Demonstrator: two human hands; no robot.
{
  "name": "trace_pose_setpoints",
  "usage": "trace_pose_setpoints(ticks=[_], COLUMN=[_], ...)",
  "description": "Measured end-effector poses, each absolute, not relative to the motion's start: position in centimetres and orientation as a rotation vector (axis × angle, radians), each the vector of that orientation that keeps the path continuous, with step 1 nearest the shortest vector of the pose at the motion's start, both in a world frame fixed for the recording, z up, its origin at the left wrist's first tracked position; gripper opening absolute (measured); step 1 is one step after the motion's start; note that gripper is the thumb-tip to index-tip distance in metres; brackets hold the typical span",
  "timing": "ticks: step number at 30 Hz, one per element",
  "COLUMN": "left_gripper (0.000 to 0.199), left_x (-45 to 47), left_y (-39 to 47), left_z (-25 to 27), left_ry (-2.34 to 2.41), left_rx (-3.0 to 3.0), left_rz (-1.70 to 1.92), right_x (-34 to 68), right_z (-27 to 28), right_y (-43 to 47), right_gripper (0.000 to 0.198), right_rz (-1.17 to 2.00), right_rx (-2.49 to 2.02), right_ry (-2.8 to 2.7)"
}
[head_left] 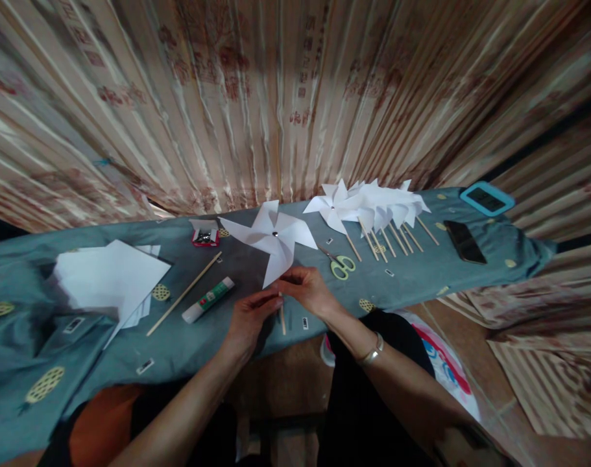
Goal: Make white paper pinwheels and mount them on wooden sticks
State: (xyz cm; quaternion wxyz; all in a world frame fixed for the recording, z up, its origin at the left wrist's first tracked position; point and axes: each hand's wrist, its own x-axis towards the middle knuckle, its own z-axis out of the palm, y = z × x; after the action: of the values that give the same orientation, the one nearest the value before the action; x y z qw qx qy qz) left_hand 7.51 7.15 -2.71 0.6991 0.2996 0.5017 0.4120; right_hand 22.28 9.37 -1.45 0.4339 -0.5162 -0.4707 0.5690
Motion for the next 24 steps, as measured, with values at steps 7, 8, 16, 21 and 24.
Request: trace_pose_setpoints(ticks=[7, 8, 16, 21, 24], left_gripper=[0.034, 0.035, 0.038, 0.038, 0.036], left_x=[8.0, 8.0, 7.8, 7.7, 7.6], left_y=[6.8, 6.8, 6.7, 6.6, 6.6], left_z=[-1.9, -1.8, -1.3, -1.0, -0.8], left_ry=[1.089, 1.084, 1.048, 1.049, 1.025], left_rx=[0.686, 0.690, 0.689, 0.703, 0.702], left_rz=[0.913, 0.915, 0.914, 0.896, 0.897], right_x=[23.0, 23.4, 28.6, 32.2, 34.1], right_z=[-1.2, -1.0, 1.3, 4.7, 6.2], right_y=[9.5, 9.6, 12.5, 15.3, 16.5], right_gripper=[0.028, 0.027, 0.018, 0.019, 0.023], right_rz=[1.350, 1.321, 0.802, 0.406, 0.280], right_rx=[-1.286, -1.285, -1.666, -2.203, -2.367], right_ry=[-1.190, -1.204, -1.444, -1.689, -1.687])
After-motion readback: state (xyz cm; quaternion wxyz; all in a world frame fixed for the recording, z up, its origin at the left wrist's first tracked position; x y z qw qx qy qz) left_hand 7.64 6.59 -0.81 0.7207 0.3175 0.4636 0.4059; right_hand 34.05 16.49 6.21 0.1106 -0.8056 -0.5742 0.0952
